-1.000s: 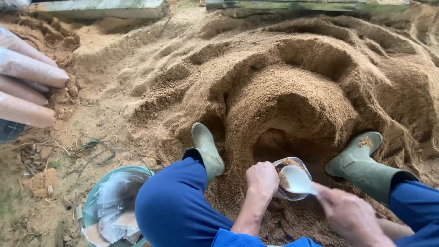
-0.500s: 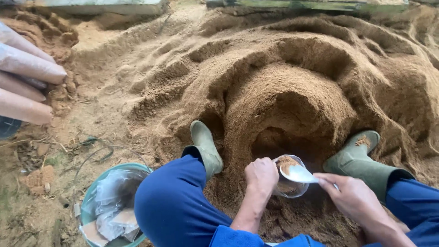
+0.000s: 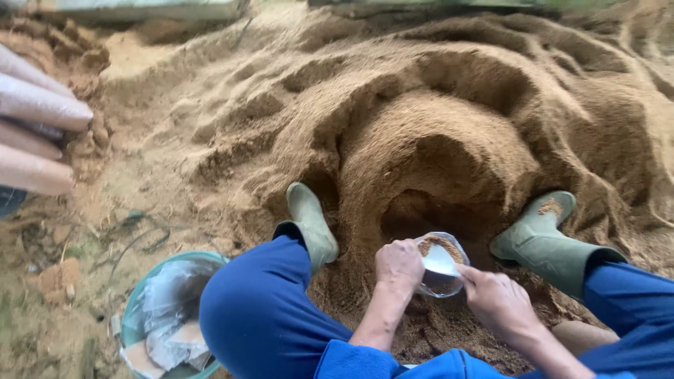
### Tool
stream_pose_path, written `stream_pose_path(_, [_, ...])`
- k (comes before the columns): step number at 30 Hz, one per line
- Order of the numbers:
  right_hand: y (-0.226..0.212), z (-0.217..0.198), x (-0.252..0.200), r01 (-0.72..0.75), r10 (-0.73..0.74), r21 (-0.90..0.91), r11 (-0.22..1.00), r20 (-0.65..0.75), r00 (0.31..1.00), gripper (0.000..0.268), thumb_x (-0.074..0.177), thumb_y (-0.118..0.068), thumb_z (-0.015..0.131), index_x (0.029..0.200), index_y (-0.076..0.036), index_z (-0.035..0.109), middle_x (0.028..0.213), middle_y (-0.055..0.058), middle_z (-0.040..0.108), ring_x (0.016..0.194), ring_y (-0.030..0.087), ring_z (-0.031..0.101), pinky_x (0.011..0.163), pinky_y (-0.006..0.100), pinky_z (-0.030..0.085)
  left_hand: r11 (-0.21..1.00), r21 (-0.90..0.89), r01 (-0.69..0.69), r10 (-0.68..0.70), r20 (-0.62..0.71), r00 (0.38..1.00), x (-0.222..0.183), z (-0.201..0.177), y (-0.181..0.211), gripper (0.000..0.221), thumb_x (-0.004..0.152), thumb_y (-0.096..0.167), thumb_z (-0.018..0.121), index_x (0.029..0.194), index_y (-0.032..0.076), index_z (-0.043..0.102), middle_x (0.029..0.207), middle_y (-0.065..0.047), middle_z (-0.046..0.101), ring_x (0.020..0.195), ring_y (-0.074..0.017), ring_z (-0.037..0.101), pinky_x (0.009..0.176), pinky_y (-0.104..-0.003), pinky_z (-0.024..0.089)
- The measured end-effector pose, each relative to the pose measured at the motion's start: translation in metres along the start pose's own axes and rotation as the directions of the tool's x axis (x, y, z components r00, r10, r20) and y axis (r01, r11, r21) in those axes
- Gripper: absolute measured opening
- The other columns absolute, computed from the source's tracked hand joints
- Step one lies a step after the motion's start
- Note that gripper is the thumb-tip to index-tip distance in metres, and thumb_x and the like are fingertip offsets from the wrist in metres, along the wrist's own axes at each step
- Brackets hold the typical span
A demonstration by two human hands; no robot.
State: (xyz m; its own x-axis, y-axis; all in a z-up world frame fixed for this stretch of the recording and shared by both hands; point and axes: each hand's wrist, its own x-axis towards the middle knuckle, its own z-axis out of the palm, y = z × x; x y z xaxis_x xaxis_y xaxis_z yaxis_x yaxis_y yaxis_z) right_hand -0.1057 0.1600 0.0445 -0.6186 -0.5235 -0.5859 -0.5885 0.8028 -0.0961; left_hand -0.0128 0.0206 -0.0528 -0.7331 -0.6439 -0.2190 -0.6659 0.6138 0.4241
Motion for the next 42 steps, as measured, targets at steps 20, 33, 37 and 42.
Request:
stream_pose_path(20, [0.007,-0.040,-0.007,0.015,-0.017,0.101,0.995,0.020,1.000,0.040,0.095,-0.049,0.048,0.121,-0.039,0.076,0.114,0.010,0.080,0.114,0.038,0.071,0.101,0.053,0.055,0.986,-0.124,0.114,-0.101,0.106,0.989,0.007,-0.009,-0.012,0.036,0.087,0.022,0.048,0.081,-0.001,0.076,0.077,-0.028,0.073,0.084,-0.0484,0.075,0.075,-0.059,0.060])
stream_pose_path(33, [-0.029,-0.025,0.000,0.173,-0.183,-0.145,0.974,-0.055,0.982,0.038,0.099,-0.036,0.042,0.100,-0.023,0.078,0.091,0.013,0.080,0.095,0.034,0.077,0.089,0.048,0.059,0.989,-0.091,0.118,-0.111,0.080,0.991,0.009,-0.002,-0.018,0.034,0.085,0.013,0.047,0.081,-0.001,0.077,0.074,-0.026,0.073,0.081,-0.0463,0.076,0.074,-0.057,0.061])
stream_pose_path(37, [0.007,-0.018,0.008,0.151,-0.148,0.196,0.969,-0.032,0.988,0.038,0.098,-0.041,0.050,0.121,-0.028,0.077,0.110,0.011,0.081,0.111,0.039,0.072,0.096,0.056,0.055,0.987,-0.066,0.149,-0.143,0.088,0.986,0.004,-0.016,-0.014,0.030,0.087,0.016,0.052,0.082,0.003,0.078,0.076,-0.024,0.074,0.083,-0.0439,0.077,0.074,-0.056,0.061])
stream_pose_path(42, [0.020,-0.007,0.002,0.041,-0.007,0.423,0.905,-0.081,0.997,0.037,0.096,-0.042,0.055,0.125,-0.031,0.076,0.122,0.008,0.077,0.122,0.038,0.065,0.105,0.055,0.051,0.985,-0.103,0.137,-0.129,0.075,0.989,0.006,-0.018,-0.011,0.032,0.090,0.022,0.050,0.088,0.002,0.075,0.081,-0.027,0.074,0.085,-0.0479,0.075,0.077,-0.058,0.060])
